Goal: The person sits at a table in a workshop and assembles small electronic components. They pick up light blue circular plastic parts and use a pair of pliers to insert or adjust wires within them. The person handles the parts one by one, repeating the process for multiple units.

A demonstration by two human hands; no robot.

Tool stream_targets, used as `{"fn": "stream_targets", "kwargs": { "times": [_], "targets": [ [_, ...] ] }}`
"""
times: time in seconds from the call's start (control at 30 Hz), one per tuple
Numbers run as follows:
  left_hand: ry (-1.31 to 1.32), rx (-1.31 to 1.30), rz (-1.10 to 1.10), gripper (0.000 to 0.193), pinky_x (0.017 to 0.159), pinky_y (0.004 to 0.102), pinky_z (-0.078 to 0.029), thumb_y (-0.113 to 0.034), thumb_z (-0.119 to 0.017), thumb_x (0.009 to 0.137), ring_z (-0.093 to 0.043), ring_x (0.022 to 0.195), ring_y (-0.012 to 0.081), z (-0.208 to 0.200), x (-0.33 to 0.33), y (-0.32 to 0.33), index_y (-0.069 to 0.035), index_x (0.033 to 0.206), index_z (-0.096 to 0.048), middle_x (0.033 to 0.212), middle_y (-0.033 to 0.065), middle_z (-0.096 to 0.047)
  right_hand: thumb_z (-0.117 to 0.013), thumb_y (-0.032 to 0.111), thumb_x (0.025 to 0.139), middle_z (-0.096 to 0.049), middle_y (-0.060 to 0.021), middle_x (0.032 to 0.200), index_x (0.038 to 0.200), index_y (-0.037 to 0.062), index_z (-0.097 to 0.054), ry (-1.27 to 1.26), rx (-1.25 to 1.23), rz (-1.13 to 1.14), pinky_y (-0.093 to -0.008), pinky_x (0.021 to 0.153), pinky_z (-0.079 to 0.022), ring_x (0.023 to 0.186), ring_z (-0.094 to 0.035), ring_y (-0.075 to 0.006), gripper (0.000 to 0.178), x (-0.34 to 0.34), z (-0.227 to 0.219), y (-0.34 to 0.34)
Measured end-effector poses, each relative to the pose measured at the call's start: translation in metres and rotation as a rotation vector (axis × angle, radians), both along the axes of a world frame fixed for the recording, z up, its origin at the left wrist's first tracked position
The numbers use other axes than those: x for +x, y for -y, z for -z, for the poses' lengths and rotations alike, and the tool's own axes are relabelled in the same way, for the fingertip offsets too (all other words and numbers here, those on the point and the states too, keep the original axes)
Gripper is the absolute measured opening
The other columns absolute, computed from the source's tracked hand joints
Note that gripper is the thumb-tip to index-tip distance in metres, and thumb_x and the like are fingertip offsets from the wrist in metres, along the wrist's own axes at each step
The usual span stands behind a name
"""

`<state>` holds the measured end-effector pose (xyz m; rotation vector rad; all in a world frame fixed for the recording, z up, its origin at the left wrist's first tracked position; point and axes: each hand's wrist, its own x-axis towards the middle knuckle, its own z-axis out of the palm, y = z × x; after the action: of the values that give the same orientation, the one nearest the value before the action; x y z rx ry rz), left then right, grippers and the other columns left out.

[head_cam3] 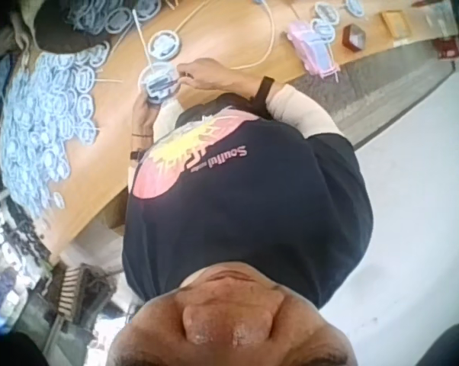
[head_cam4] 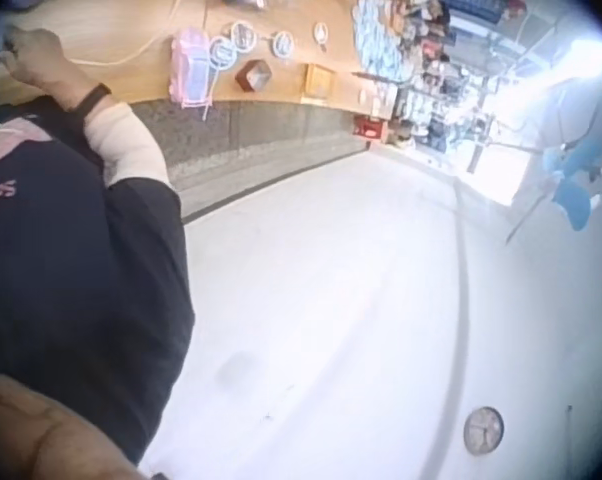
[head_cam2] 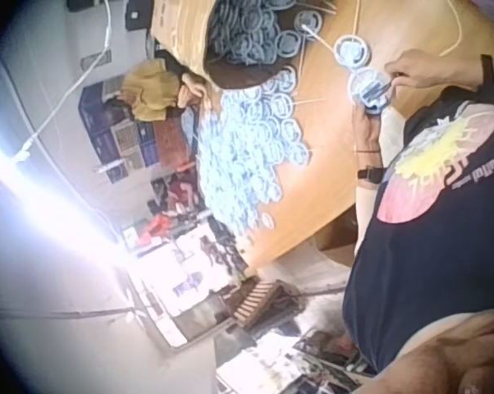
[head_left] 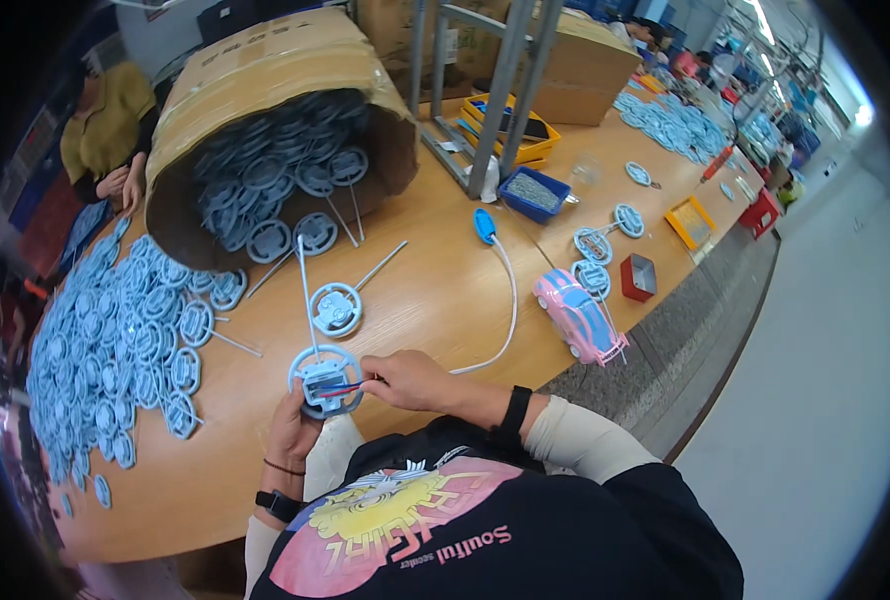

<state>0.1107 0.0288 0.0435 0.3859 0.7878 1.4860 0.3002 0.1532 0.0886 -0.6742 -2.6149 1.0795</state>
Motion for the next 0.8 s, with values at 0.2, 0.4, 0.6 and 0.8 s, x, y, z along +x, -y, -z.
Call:
{"fn": "stream_targets", "kwargs": {
  "times": [0.2, 0.4, 0.6, 0.8],
  "targets": [
    [0.009, -0.127, 0.032, 0.042, 0.095, 0.0378, -0.041, -0.032, -0.04, 0.093, -0.052, 0.108, 0.0209, 0.041, -0.011, 0.011, -0.002, 0.123, -0.042, 0.118, 0.0102, -0.053, -0.055, 0.03, 0.08, -0.061, -0.0155, 0.072, 0.085, 0.0078, -0.055, 0.137, -0.058, -0.044, -0.0458, 0.064, -0.044, 0.07, -0.059, -0.0356, 0.022, -0.005, 0.022, 0.002],
    [-0.065, -0.181, -0.106, 0.036, 0.09, 0.0354, -0.045, -0.027, -0.041, 0.094, -0.056, 0.101, 0.0202, 0.052, -0.059, 0.029, -0.003, 0.12, -0.046, 0.112, 0.0092, -0.057, -0.056, 0.029, 0.08, -0.061, -0.0142, 0.073, 0.085, 0.0087, -0.056, 0.07, -0.101, 0.035, -0.0431, 0.064, -0.046, 0.07, -0.059, -0.034, 0.022, 0.0, 0.03, -0.01],
    [-0.253, -0.16, -0.547, 0.03, 0.081, 0.0327, -0.05, -0.024, -0.045, 0.093, -0.059, 0.095, 0.0182, 0.036, -0.175, 0.026, -0.003, 0.112, -0.051, 0.107, 0.0078, -0.059, -0.057, 0.03, 0.08, -0.062, -0.0137, 0.075, 0.085, 0.0087, -0.055, 0.018, -0.14, 0.09, -0.0424, 0.064, -0.046, 0.072, -0.059, -0.0329, 0.022, 0.002, 0.029, -0.016],
    [-0.413, -0.201, -0.426, 0.027, 0.07, 0.0273, -0.05, -0.022, -0.05, 0.091, -0.059, 0.086, 0.0138, 0.03, -0.16, 0.007, -0.005, 0.112, -0.052, 0.099, 0.0045, -0.06, -0.057, 0.029, 0.08, -0.062, -0.0136, 0.075, 0.085, 0.0084, -0.055, -0.019, -0.152, 0.144, -0.0421, 0.064, -0.046, 0.072, -0.059, -0.0327, 0.022, 0.001, 0.024, -0.018]
  ]
}}
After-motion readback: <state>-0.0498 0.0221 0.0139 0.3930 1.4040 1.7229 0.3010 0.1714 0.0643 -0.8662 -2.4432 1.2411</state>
